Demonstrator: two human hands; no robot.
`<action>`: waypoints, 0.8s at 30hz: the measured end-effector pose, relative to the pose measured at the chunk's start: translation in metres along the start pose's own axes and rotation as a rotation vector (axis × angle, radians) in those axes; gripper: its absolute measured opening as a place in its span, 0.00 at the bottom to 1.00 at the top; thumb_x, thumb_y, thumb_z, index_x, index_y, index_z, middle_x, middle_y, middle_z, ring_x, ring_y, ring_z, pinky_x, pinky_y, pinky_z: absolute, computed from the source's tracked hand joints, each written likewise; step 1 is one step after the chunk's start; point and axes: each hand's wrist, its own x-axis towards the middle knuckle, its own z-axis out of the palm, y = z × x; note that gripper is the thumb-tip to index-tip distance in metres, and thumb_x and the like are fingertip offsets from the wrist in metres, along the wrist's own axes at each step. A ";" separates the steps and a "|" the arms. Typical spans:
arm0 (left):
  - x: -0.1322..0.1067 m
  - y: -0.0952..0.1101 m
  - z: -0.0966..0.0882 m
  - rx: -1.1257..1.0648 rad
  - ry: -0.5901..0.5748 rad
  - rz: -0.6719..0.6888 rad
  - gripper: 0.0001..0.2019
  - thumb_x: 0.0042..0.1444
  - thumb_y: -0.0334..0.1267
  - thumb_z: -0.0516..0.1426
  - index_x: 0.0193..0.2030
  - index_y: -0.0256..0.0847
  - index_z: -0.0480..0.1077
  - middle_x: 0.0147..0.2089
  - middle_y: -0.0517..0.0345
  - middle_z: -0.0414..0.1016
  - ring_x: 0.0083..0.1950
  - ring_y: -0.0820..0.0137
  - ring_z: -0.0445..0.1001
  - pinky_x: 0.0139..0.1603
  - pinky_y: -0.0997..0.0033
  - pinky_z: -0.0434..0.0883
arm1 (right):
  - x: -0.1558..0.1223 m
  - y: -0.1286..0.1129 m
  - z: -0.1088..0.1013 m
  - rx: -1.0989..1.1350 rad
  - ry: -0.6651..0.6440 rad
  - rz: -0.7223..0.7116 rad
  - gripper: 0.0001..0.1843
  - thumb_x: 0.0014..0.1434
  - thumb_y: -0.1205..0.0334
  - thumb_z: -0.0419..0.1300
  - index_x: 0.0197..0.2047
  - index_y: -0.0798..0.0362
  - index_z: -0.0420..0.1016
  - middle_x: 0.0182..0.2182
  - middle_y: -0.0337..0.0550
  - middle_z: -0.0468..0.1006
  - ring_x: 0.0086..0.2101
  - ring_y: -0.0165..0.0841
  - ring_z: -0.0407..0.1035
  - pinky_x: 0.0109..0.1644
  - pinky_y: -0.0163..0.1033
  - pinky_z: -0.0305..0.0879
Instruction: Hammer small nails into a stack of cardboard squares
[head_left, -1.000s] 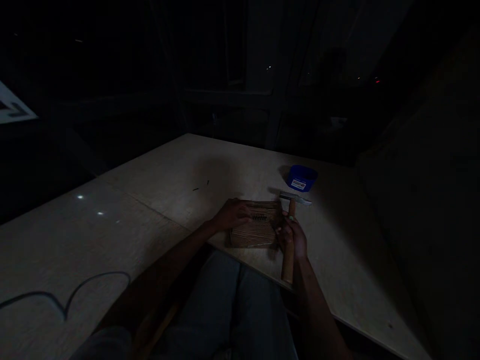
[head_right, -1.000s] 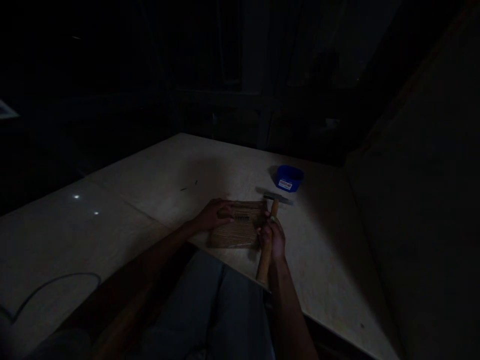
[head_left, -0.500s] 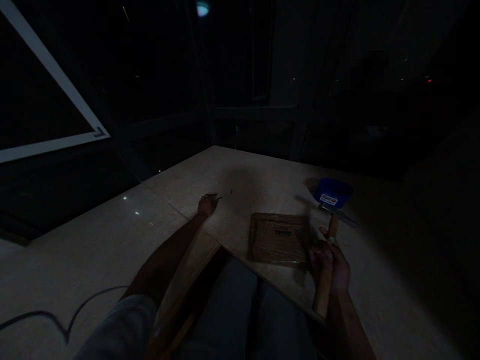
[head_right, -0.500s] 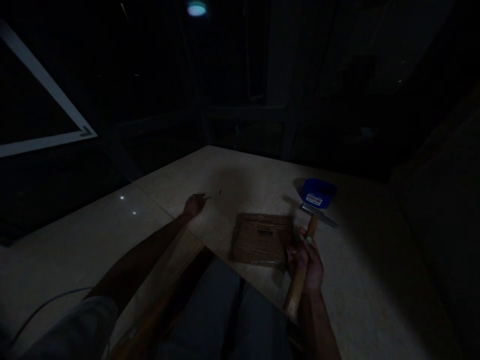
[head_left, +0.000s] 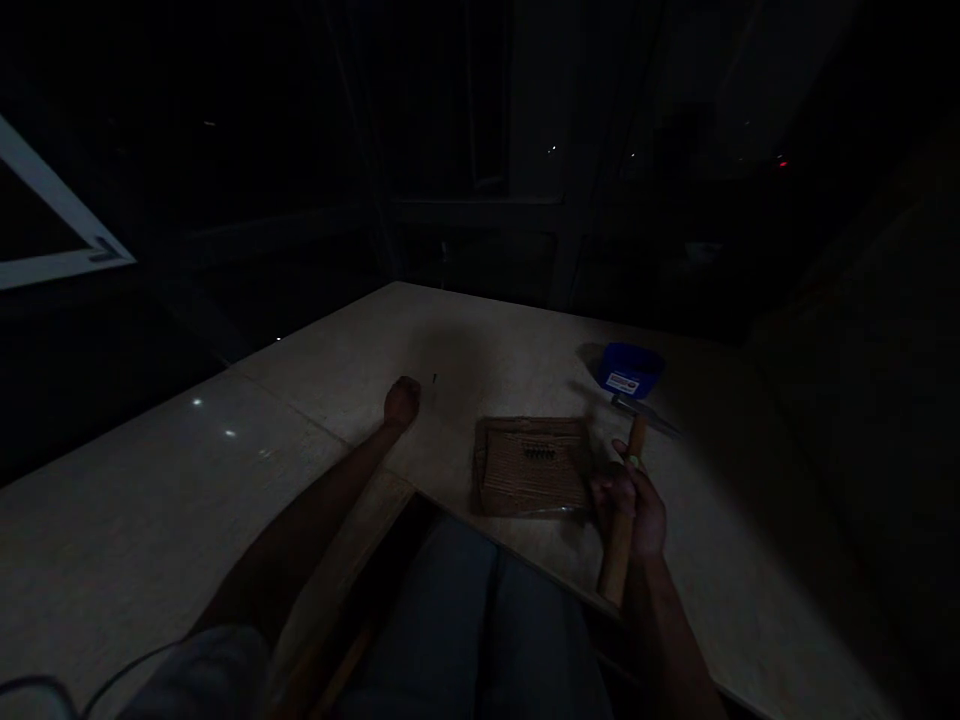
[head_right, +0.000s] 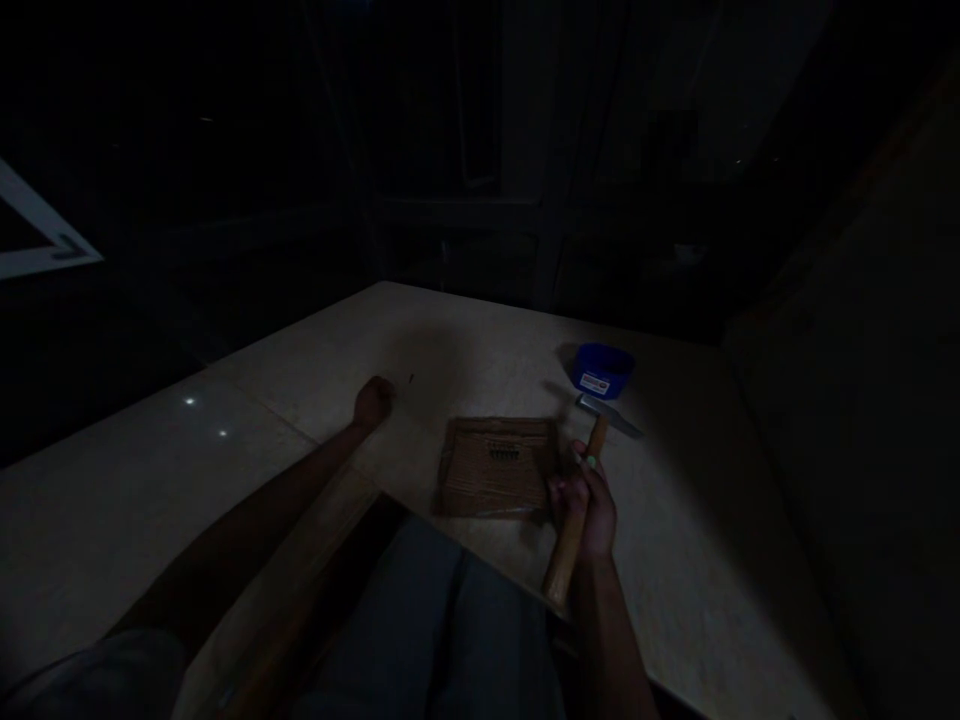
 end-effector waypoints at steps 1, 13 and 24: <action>-0.007 0.007 0.000 -0.048 0.006 0.020 0.12 0.61 0.29 0.51 0.48 0.37 0.72 0.38 0.51 0.74 0.42 0.64 0.74 0.47 0.64 0.71 | 0.000 0.000 0.000 0.007 -0.004 0.003 0.17 0.52 0.64 0.71 0.45 0.50 0.76 0.14 0.20 0.61 0.12 0.18 0.52 0.31 0.27 0.72; -0.112 0.111 0.003 -0.713 -0.316 0.236 0.13 0.56 0.48 0.63 0.39 0.41 0.80 0.38 0.55 0.83 0.40 0.65 0.80 0.44 0.68 0.75 | 0.001 0.010 0.003 -0.028 -0.077 -0.024 0.08 0.54 0.66 0.67 0.39 0.51 0.76 0.13 0.22 0.61 0.12 0.19 0.49 0.26 0.28 0.68; -0.106 0.121 0.039 -0.518 -0.531 0.489 0.08 0.60 0.38 0.61 0.43 0.46 0.82 0.45 0.56 0.85 0.48 0.63 0.82 0.56 0.61 0.76 | 0.005 0.015 -0.001 -0.094 -0.114 -0.039 0.09 0.58 0.65 0.64 0.44 0.51 0.77 0.13 0.22 0.59 0.12 0.21 0.48 0.26 0.30 0.68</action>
